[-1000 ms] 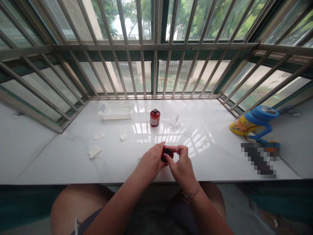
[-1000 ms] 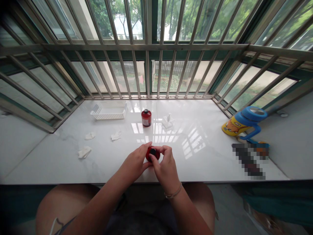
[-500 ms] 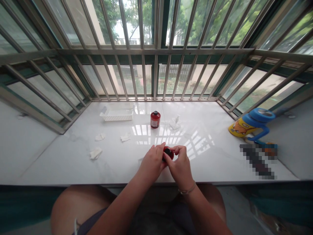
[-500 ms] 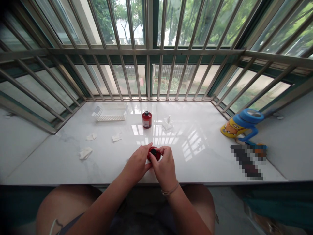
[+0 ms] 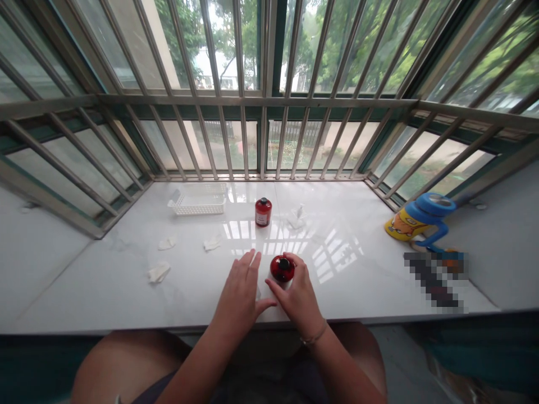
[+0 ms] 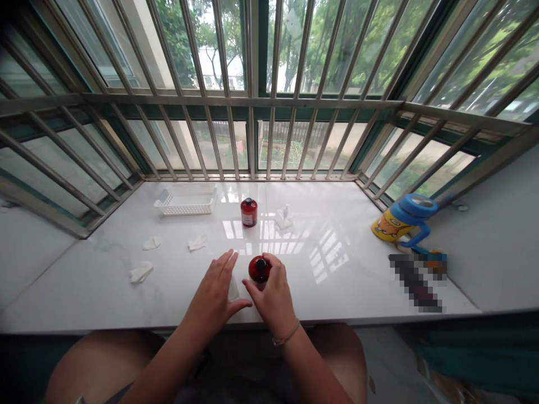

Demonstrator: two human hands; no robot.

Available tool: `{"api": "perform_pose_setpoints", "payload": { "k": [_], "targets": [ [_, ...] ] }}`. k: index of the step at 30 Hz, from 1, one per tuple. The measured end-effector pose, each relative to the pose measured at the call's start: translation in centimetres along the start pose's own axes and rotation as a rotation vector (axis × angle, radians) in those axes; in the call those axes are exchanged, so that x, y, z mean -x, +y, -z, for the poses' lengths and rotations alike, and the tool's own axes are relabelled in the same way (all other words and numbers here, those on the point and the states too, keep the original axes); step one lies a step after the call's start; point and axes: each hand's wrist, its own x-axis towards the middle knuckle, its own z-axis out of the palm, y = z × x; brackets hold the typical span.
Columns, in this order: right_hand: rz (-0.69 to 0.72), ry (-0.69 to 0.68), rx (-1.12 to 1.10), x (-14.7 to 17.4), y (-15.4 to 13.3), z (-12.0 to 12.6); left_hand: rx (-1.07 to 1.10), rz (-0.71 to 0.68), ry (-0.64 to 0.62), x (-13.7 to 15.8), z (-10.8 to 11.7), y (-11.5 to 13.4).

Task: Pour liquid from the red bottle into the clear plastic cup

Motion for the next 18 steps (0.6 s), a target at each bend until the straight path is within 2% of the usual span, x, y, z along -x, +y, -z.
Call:
{"api": "perform_pose_setpoints", "payload": {
  "k": [5, 9, 14, 18],
  "targets": [
    [-0.085, -0.064, -0.015, 0.4, 2.0, 0.4, 0.061, 0.243, 0.053, 5.1, -0.8, -4.6],
    [-0.127, -0.133, 0.006, -0.4, 3.7, 1.6, 0.227, 0.431, -0.036, 6.3, -2.1, -5.9],
    [-0.219, -0.075, 0.069, -2.7, 7.7, 4.8, 0.342, 0.487, -0.089, 3.0, -3.5, -4.9],
    [-0.323, 0.079, 0.14, -4.9, 12.0, 7.8, 0.34, 0.399, -0.104, -1.9, -6.4, -3.5]
  ]
}}
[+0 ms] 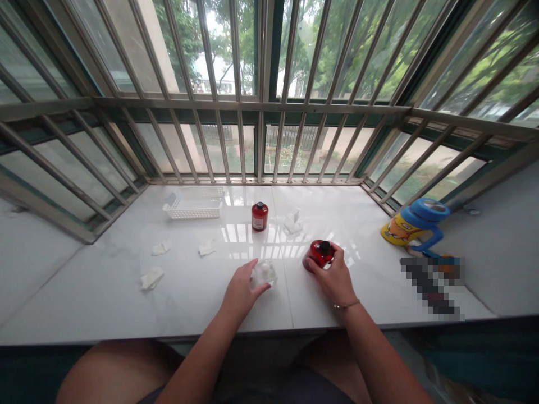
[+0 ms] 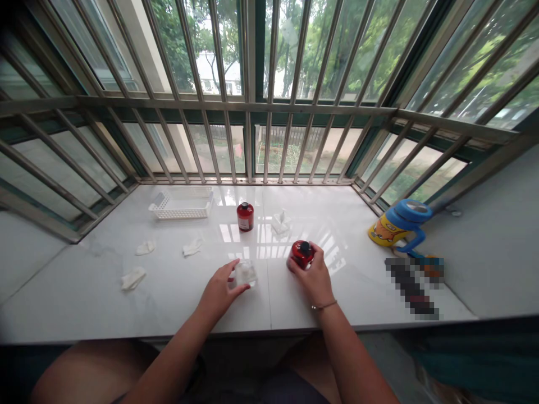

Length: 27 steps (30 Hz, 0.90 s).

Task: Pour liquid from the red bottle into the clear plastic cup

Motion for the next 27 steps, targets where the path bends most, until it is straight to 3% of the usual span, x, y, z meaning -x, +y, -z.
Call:
{"api": "perform_pose_setpoints", "payload": {
  "k": [3, 8, 12, 16, 20, 22, 24, 27],
  "targets": [
    [-0.022, 0.089, 0.04, -2.7, 2.0, 1.0, -0.024, -0.084, -0.012, -3.9, -3.0, 1.9],
    [-0.036, 0.092, 0.059, -5.5, 2.9, 1.2, -0.026, -0.17, -0.024, -9.9, -7.5, 5.2],
    [-0.036, 0.089, 0.058, -6.1, 3.1, 0.7, -0.021, -0.216, 0.019, -12.3, -9.0, 6.7],
    [-0.055, 0.089, 0.05, -6.0, 3.3, 0.4, -0.008, -0.265, 0.186, -12.8, -6.8, 6.8],
    [-0.087, 0.08, 0.048, -5.9, 3.5, 0.2, -0.029, -0.337, 0.52, -15.1, -2.4, 5.9],
    [-0.112, 0.069, 0.053, -5.8, 3.6, 0.0, -0.05, -0.268, 0.505, -17.2, -0.6, 5.3],
    [-0.136, 0.056, 0.063, -5.8, 3.6, 0.0, -0.037, -0.109, 0.356, -19.4, 0.6, 4.6],
    [-0.148, 0.027, 0.078, -5.9, 3.6, 0.1, -0.018, -0.061, 0.218, -21.4, 1.5, 3.5]
  ]
}}
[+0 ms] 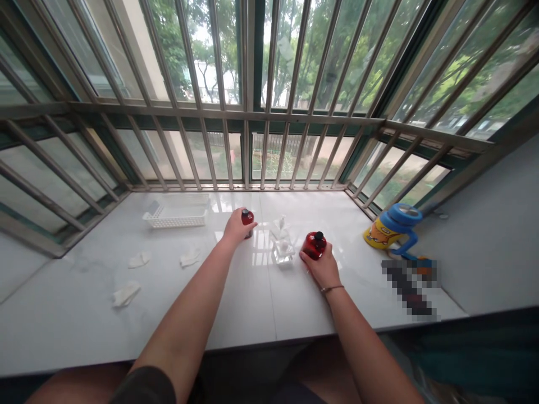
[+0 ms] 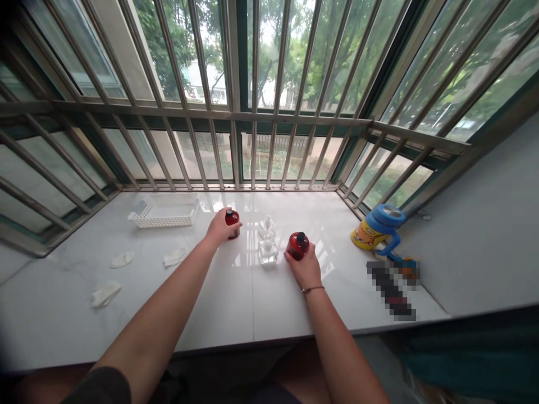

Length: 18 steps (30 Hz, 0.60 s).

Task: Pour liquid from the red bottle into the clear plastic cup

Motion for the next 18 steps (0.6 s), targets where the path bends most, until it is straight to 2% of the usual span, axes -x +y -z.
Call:
{"api": "perform_pose_setpoints", "payload": {
  "k": [2, 5, 10, 13, 16, 18],
  "targets": [
    [0.013, -0.022, 0.004, -0.1, 0.0, 0.3, 0.003, -0.018, -0.034, 0.0, 0.2, -0.6],
    [0.057, -0.014, 0.008, 0.5, 0.3, 0.9, -0.004, -0.046, -0.037, 2.1, 1.0, -1.2],
    [0.236, 0.238, 0.04, 4.2, -0.6, 2.4, -0.017, -0.074, 0.001, 9.2, 4.7, -2.6],
    [0.45, 0.3, 0.016, 6.3, -3.8, 3.0, -0.04, -0.051, 0.034, 14.2, 7.8, -3.5],
    [0.642, 0.221, -0.004, 6.8, -8.2, 2.8, -0.095, -0.037, 0.085, 18.7, 10.6, -4.2],
    [0.707, 0.134, -0.006, 6.0, -11.1, 2.0, -0.124, -0.037, 0.113, 21.2, 12.1, -4.6]
  ]
}}
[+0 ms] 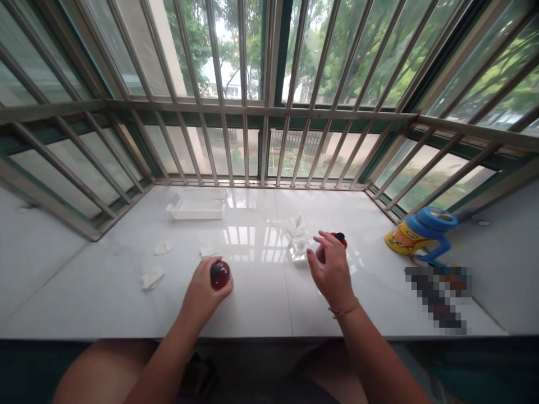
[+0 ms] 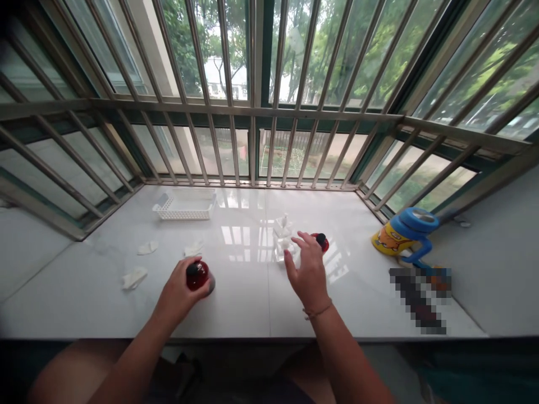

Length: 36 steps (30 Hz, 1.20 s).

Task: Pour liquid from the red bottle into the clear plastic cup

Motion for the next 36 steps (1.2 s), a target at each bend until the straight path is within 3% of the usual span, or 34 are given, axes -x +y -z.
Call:
{"api": "perform_pose_setpoints", "payload": {
  "k": [4, 7, 13, 17, 23, 26, 30, 36],
  "targets": [
    [0.058, -0.194, -0.059, -4.2, -1.9, -3.3, -0.031, 0.025, 0.04, 3.0, 2.5, -1.2],
    [0.129, -0.313, -0.099, -5.1, -3.9, -6.7, -0.052, 0.062, 0.076, 4.0, 4.0, -2.5],
    [0.286, -0.525, -0.127, 0.0, -10.2, -13.3, -0.155, 0.199, 0.243, 3.9, 7.1, -6.2],
    [0.291, -0.559, -0.097, 1.8, -11.1, -15.2, -0.205, 0.315, 0.328, 2.6, 8.4, -8.0],
    [0.139, -0.451, 0.025, -4.3, -5.5, -14.6, -0.185, 0.358, 0.338, 0.2, 8.1, -9.1],
    [0.131, -0.47, 0.051, -5.9, -4.7, -14.5, -0.167, 0.366, 0.335, -0.6, 7.5, -9.1],
    [0.255, -0.648, 0.001, -3.5, -8.7, -17.1, -0.17, 0.351, 0.337, -1.2, 7.1, -9.2],
    [0.364, -0.912, -0.046, -0.1, -15.4, -24.3, -0.182, 0.327, 0.347, -1.2, 7.0, -9.6]
  ]
}}
